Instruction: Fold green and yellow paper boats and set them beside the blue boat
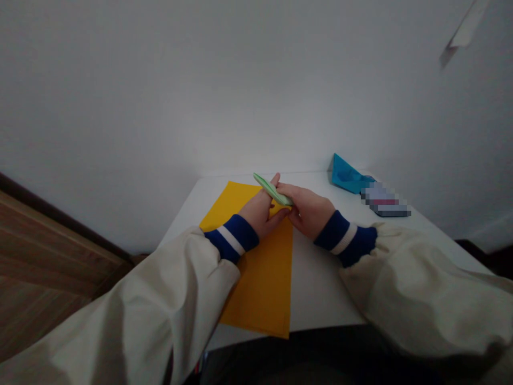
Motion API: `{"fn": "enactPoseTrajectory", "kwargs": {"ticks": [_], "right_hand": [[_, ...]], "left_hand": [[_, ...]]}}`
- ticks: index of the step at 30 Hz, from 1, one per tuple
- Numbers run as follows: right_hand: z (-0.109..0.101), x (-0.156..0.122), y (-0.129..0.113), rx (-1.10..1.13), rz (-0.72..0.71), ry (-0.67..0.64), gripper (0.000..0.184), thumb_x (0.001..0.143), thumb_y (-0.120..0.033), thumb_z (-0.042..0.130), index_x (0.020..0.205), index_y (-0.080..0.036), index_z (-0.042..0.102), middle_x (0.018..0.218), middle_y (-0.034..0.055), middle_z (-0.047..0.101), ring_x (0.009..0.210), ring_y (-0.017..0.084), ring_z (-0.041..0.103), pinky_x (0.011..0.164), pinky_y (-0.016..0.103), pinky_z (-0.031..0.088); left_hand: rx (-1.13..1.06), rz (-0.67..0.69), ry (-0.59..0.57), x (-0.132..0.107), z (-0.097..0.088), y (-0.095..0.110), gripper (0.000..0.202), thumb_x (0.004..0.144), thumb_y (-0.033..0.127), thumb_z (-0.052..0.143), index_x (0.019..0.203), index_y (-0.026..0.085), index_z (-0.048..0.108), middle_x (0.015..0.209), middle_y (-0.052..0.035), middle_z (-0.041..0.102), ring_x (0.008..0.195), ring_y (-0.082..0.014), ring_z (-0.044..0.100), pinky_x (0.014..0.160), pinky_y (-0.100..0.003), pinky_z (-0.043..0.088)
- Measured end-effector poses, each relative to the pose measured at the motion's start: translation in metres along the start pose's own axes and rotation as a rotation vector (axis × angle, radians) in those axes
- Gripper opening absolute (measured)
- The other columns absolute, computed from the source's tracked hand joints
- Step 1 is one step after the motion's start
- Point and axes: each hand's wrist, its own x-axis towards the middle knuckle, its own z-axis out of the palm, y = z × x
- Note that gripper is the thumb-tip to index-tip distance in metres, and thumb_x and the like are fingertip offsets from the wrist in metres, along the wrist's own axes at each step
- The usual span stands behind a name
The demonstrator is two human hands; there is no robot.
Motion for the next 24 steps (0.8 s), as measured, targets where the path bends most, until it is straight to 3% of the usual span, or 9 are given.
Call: {"fn": "enactPoseTrajectory", "kwargs": {"ticks": [9, 16, 24], "right_hand": [[0.001, -0.0009, 0.0024, -0.057, -0.012, 0.027, 0.042, 0.076, -0.014, 0.049, 0.118, -0.016, 0.048, 0.123, 0.0105, 0.057, 0.112, 0.022, 0.053, 0.095, 0.04, 0.044], [0.0068, 0.0006, 0.0027, 0.042, 0.012, 0.153, 0.053, 0.069, -0.006, 0.046, 0.121, -0.018, 0.043, 0.114, 0.0124, 0.055, 0.109, 0.024, 0.05, 0.092, 0.045, 0.045], [0.0059, 0.0007, 0.0007, 0.088, 0.014, 0.17, 0.058, 0.062, -0.003, 0.047, 0.118, -0.018, 0.042, 0.108, 0.0121, 0.052, 0.103, 0.025, 0.049, 0.085, 0.046, 0.048]], "left_hand": [[0.042, 0.082, 0.027, 0.0008, -0.0001, -0.0007, 0.08, 0.079, 0.041, 0.056, 0.141, 0.01, 0.016, 0.144, -0.0218, 0.025, 0.133, -0.0312, 0.028, 0.107, -0.05, 0.027], [0.121, 0.123, 0.061, 0.0033, -0.0027, 0.0058, 0.072, 0.073, 0.026, 0.054, 0.136, 0.006, 0.024, 0.14, -0.0217, 0.032, 0.128, -0.0312, 0.037, 0.106, -0.049, 0.031], [0.169, 0.105, 0.078, 0.0012, -0.0038, 0.0061, 0.072, 0.071, 0.016, 0.05, 0.137, 0.006, 0.024, 0.137, -0.0211, 0.037, 0.126, -0.0286, 0.039, 0.105, -0.048, 0.032]]}}
